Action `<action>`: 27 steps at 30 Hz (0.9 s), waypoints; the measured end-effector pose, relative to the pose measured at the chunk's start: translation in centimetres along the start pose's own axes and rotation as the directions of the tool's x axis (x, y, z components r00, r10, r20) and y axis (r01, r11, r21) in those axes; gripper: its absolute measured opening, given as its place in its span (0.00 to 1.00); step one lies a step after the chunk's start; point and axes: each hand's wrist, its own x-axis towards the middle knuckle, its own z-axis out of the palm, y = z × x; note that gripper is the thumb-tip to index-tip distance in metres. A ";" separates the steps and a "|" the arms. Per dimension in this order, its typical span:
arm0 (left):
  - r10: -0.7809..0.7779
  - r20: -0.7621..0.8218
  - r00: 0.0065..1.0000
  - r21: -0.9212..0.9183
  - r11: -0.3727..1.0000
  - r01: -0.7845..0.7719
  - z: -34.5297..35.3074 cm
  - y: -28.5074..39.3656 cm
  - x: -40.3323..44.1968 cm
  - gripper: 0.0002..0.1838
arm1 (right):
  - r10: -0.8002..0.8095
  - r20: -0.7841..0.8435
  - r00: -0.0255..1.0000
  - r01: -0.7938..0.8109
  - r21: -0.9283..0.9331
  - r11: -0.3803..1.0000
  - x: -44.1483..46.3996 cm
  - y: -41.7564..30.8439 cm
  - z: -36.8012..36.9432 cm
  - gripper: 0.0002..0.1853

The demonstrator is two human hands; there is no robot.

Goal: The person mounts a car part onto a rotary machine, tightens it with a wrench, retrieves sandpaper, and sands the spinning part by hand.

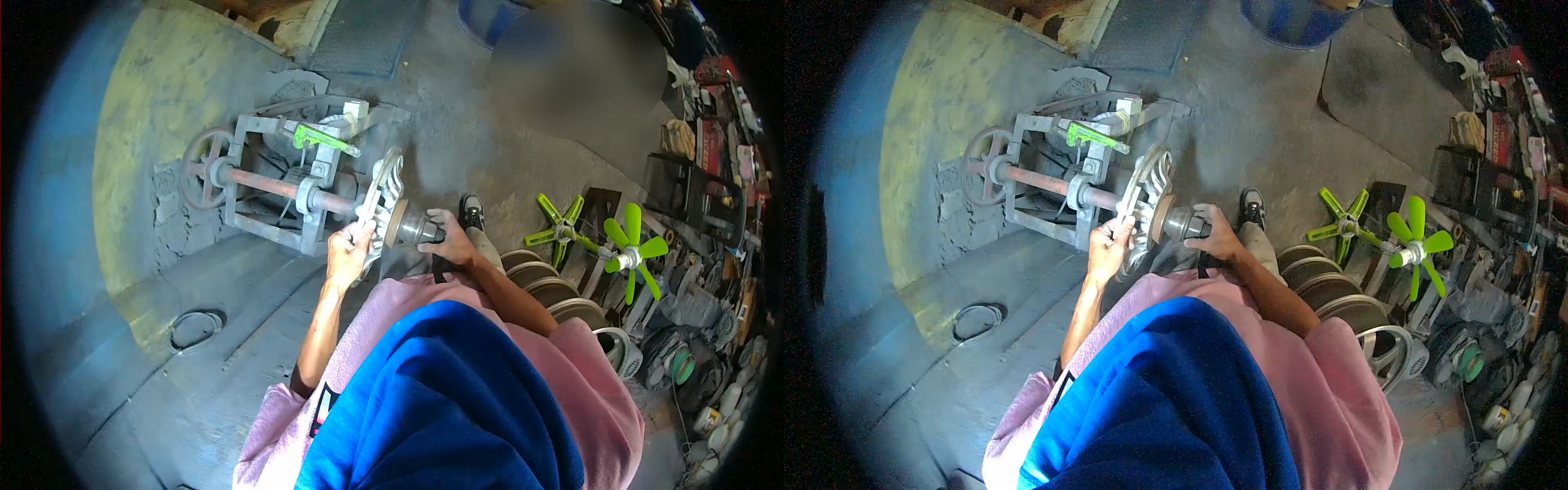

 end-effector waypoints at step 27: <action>0.178 -0.178 0.968 0.048 0.984 -0.172 1.6 -1.6 -0.2 0.21 | 0.276 0.313 0.909 0.169 -0.881 0.441 5.2 -1.0 1.2 0.16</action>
